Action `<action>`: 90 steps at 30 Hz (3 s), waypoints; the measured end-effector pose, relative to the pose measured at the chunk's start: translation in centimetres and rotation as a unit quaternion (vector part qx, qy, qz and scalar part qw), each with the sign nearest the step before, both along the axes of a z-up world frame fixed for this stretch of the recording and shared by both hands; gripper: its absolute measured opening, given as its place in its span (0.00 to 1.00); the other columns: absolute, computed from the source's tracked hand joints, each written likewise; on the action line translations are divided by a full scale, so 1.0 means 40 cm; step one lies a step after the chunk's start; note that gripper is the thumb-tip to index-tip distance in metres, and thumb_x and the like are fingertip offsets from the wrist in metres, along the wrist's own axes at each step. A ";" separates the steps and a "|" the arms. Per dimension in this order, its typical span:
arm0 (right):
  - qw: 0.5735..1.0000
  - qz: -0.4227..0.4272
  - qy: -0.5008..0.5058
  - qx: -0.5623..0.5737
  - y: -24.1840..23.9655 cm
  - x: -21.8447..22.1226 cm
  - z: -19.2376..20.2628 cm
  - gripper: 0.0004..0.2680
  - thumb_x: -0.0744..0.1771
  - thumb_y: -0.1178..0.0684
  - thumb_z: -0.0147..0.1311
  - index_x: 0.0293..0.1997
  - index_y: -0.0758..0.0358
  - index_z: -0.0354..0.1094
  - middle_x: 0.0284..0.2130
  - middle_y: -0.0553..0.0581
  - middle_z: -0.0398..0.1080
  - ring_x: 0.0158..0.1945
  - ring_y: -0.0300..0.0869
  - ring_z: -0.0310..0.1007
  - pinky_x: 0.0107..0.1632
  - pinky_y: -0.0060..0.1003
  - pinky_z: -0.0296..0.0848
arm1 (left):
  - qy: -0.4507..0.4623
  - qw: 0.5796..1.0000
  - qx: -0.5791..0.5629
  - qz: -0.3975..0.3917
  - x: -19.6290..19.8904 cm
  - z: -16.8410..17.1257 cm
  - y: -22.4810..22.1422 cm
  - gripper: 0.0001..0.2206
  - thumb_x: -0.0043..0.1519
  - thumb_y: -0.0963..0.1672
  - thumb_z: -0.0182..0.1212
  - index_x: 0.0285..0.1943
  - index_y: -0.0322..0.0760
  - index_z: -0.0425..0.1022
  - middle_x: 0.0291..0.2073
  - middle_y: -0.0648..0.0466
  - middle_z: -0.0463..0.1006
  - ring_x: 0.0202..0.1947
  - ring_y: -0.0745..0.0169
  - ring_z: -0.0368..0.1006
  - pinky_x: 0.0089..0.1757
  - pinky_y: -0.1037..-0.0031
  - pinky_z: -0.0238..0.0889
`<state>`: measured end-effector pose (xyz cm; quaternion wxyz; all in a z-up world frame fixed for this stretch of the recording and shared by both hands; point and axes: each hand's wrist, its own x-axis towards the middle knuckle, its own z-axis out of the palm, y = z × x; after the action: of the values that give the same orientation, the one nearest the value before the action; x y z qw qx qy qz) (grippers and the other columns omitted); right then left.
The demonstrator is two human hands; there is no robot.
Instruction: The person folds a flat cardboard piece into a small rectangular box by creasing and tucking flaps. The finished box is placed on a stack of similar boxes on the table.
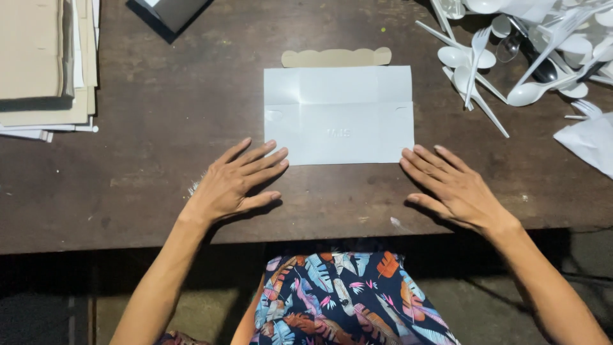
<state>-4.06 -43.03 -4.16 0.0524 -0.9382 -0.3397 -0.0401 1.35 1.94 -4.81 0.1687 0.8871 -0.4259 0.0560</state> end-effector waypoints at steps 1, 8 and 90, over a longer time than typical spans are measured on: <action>1.000 -0.002 -0.003 0.001 -0.007 0.000 -0.001 0.23 0.70 0.34 0.39 0.73 0.50 0.56 0.73 0.49 0.56 0.75 0.41 0.53 0.77 0.43 0.48 | -0.003 1.000 0.001 -0.002 0.004 0.003 -0.002 0.25 0.66 0.60 0.48 0.68 0.57 0.71 0.70 0.66 0.67 0.72 0.67 0.59 0.69 0.61 0.45; 0.993 -0.058 -0.049 0.088 -0.012 0.020 -0.050 0.13 0.68 0.40 0.54 0.57 0.44 0.72 0.61 0.42 0.71 0.65 0.37 0.68 0.69 0.40 0.60 | -0.024 0.998 -0.021 0.048 0.094 0.013 -0.056 0.19 0.62 0.60 0.59 0.54 0.56 0.79 0.52 0.63 0.81 0.59 0.65 0.73 0.59 0.63 0.63; 0.979 0.116 0.167 0.030 0.206 0.053 0.217 0.12 0.68 0.49 0.51 0.58 0.53 0.67 0.50 0.54 0.74 0.47 0.49 0.75 0.47 0.47 0.70 | 0.154 0.984 0.003 -0.091 -0.178 0.173 -0.167 0.34 0.61 0.62 0.43 0.41 0.25 0.70 0.69 0.25 0.55 0.74 0.20 0.39 0.67 0.33 0.27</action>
<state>-1.92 -34.79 4.53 0.1410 -0.8839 -0.4311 0.1136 -5.76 -4.72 2.13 0.2343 0.8430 -0.4742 -0.0980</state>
